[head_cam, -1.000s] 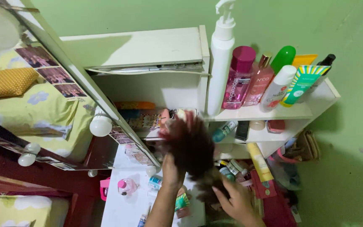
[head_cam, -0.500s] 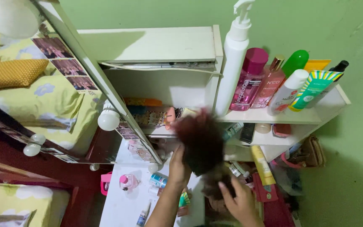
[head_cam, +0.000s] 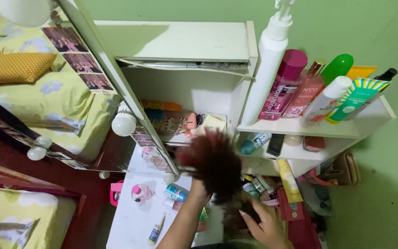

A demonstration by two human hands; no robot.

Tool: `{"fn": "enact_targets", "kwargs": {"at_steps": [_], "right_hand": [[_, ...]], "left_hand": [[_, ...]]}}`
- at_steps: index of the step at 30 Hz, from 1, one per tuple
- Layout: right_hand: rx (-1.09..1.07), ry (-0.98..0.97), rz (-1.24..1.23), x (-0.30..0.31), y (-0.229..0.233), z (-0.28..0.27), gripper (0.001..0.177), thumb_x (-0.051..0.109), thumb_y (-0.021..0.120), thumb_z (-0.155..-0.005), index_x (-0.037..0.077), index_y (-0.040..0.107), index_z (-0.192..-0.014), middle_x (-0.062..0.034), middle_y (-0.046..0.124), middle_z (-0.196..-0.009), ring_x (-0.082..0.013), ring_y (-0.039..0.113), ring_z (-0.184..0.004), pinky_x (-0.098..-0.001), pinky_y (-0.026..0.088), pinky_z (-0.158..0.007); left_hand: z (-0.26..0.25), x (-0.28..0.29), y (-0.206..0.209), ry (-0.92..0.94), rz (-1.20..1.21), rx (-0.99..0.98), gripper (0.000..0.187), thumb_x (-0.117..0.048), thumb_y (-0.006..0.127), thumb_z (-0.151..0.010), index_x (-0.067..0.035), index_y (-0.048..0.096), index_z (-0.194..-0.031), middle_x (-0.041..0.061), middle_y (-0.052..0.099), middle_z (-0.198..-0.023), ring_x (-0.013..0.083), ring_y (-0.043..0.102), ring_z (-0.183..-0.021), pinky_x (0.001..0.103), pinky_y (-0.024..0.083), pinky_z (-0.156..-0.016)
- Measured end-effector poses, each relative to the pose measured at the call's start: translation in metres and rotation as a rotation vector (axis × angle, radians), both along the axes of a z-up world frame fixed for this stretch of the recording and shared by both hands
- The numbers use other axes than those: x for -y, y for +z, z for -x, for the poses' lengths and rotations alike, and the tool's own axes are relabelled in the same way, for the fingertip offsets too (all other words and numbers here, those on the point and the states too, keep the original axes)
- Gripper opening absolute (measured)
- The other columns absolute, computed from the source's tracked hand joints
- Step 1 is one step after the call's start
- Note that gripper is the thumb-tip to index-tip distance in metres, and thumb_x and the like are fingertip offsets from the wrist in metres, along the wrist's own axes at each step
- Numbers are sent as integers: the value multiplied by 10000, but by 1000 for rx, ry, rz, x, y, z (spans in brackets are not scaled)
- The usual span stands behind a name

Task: The person cleans a vanity by using a duster to wipe the shelves and bottles, moving various containers of lotion and perfume to reach the surfaces. They then rearrange the items on the shelves by hand, picking up and placing each bottle and tube one at a time.

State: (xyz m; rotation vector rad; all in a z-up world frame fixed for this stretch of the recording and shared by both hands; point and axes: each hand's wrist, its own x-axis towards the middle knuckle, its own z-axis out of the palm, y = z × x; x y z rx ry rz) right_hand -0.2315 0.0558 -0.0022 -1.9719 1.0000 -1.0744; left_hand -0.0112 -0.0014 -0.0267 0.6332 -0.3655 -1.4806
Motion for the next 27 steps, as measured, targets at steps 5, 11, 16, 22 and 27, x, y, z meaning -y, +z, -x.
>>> {"fn": "enact_targets", "kwargs": {"at_steps": [5, 11, 16, 22, 27], "right_hand": [[-53, -221, -161, 1, -17, 0, 318, 212, 705, -899, -38, 670, -1093, -126, 724, -783, -197, 672, -696, -345, 535, -636], [-164, -59, 556, -3, 24, -11, 382, 297, 650, -992, -42, 612, -1164, -257, 657, -1022, -371, 613, -954, -435, 471, -819], [177, -256, -333, 0, -11, -6, 438, 273, 660, -930, -27, 633, -1249, -187, 727, -966, -249, 655, -882, -360, 521, -796], [-74, -14, 61, -9, 15, -11, 452, 210, 717, -871, -81, 642, -1208, -187, 736, -1031, -263, 704, -949, -376, 525, -805], [150, -131, -223, -8, -23, -8, 364, 216, 677, -920, -18, 686, -1199, -145, 803, -992, -244, 752, -905, -358, 587, -827]], "left_hand": [[0, -3, 21, 11, -22, 44, 537, -351, 480, -1039, -47, 495, -1481, 100, 591, -1420, 257, 553, -1288, 423, 431, -1090], [1, -6, 25, -26, 52, 0, 531, -313, 478, -1014, -42, 495, -1470, 76, 607, -1440, 238, 572, -1318, 397, 417, -1142], [3, -11, 37, -26, 102, 14, 501, -302, 462, -1059, -32, 492, -1479, 101, 562, -1472, 233, 540, -1341, 398, 402, -1156], [5, -3, -42, -42, 16, -69, 535, -358, 441, -1038, -47, 506, -1469, 140, 599, -1423, 292, 580, -1273, 434, 445, -1103], [7, -8, 12, -26, 96, 19, 553, -330, 467, -1034, -34, 475, -1501, 103, 574, -1476, 249, 552, -1338, 390, 425, -1140]]}}
